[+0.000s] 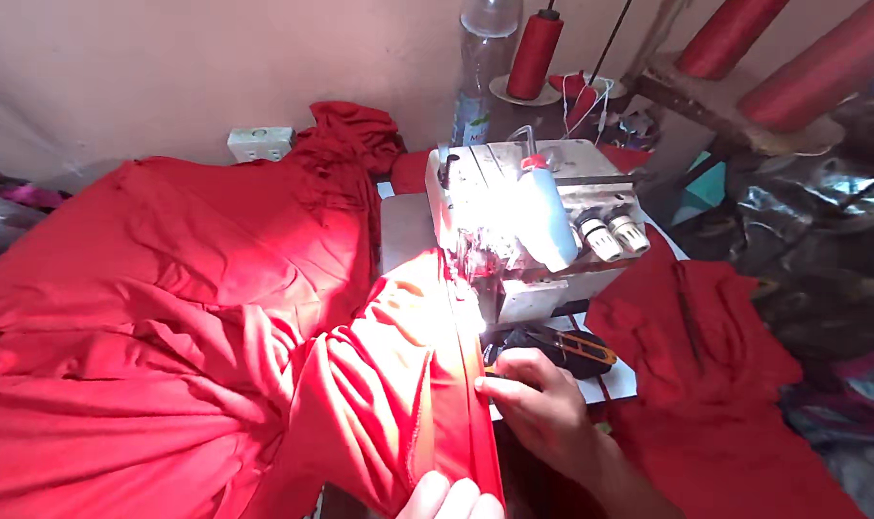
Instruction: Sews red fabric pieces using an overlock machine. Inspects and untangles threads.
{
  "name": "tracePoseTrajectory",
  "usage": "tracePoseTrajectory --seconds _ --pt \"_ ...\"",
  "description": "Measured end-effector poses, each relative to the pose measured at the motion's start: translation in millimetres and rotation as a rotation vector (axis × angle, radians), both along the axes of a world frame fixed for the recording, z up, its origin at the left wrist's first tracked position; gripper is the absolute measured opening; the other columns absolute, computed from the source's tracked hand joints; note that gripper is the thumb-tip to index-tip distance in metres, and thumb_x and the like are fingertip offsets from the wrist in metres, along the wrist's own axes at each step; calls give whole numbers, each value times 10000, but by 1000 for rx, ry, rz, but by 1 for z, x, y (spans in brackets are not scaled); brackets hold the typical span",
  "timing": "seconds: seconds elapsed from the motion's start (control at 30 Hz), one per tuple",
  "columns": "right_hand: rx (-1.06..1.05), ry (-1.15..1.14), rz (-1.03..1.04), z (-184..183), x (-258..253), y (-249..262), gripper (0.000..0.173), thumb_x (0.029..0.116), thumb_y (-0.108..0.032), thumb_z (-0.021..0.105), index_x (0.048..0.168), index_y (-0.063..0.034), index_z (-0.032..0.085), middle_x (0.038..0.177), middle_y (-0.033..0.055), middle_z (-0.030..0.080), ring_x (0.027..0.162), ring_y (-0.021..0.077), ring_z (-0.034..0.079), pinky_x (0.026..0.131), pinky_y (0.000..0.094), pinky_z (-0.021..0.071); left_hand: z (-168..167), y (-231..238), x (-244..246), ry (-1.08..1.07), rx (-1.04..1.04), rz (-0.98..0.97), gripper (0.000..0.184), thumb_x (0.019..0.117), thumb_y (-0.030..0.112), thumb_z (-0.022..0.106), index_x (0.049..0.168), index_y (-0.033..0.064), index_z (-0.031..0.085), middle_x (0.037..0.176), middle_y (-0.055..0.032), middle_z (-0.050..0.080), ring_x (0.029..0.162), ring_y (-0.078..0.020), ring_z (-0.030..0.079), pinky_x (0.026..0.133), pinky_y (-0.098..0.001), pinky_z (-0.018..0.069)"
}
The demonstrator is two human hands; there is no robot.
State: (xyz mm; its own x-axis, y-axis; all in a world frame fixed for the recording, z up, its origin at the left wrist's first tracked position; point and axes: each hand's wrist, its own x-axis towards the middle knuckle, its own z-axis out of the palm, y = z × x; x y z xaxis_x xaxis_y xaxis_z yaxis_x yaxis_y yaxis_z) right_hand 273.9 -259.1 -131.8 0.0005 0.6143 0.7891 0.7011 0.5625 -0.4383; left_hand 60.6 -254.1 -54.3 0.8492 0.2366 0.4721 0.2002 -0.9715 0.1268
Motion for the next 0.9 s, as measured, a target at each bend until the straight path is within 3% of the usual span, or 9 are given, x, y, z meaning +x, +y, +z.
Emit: tracePoseTrajectory --seconds 0.13,0.2,0.3,0.53,0.67,0.8,0.9 --pt "-10 20 -26 5 7 20 134 1003 -181 621 1045 -129 738 1044 99 651 796 57 611 680 147 508 -10 13 11 3 61 74 244 981 79 546 907 43 776 725 -70 666 680 -224 588 685 -355 429" --pt "-14 29 -35 9 11 27 163 988 -183 620 1051 -124 759 1056 123 660 796 56 610 683 145 502 -15 19 17 -27 55 106 256 987 102 542 898 59 778 687 -54 620 653 -215 538 668 -340 399" --pt "-38 13 -69 15 16 35 270 979 -202 547 1068 -112 785 1020 139 679 713 71 579 607 177 463 -14 25 28 -83 91 173 225 956 106 583 846 71 776 664 -49 617 636 -210 551 638 -330 421" --pt "-134 -9 -98 19 23 47 349 1000 -235 490 1146 -134 790 990 126 681 749 107 601 619 228 476 -16 36 40 -152 157 223 207 928 102 590 826 68 767 645 -40 601 622 -201 552 615 -328 420" --pt "-148 -43 -106 20 23 46 361 1011 -253 476 1161 -135 783 985 125 676 738 120 601 612 242 479 -27 36 40 -194 135 259 195 918 114 608 839 65 779 670 -47 639 652 -207 598 653 -319 474" --pt "-191 -17 -183 26 37 24 320 982 -243 537 1131 -107 785 1044 128 722 718 126 642 604 288 525 -38 35 33 -192 186 309 190 922 143 615 898 71 789 724 -56 669 740 -225 640 742 -359 495" --pt "-350 -85 -354 29 66 -10 268 961 -252 593 1030 -87 793 950 94 713 677 146 634 593 321 535 -52 23 15 -224 219 324 193 983 215 593 1093 138 732 997 -48 680 1052 -211 585 1011 -369 347"
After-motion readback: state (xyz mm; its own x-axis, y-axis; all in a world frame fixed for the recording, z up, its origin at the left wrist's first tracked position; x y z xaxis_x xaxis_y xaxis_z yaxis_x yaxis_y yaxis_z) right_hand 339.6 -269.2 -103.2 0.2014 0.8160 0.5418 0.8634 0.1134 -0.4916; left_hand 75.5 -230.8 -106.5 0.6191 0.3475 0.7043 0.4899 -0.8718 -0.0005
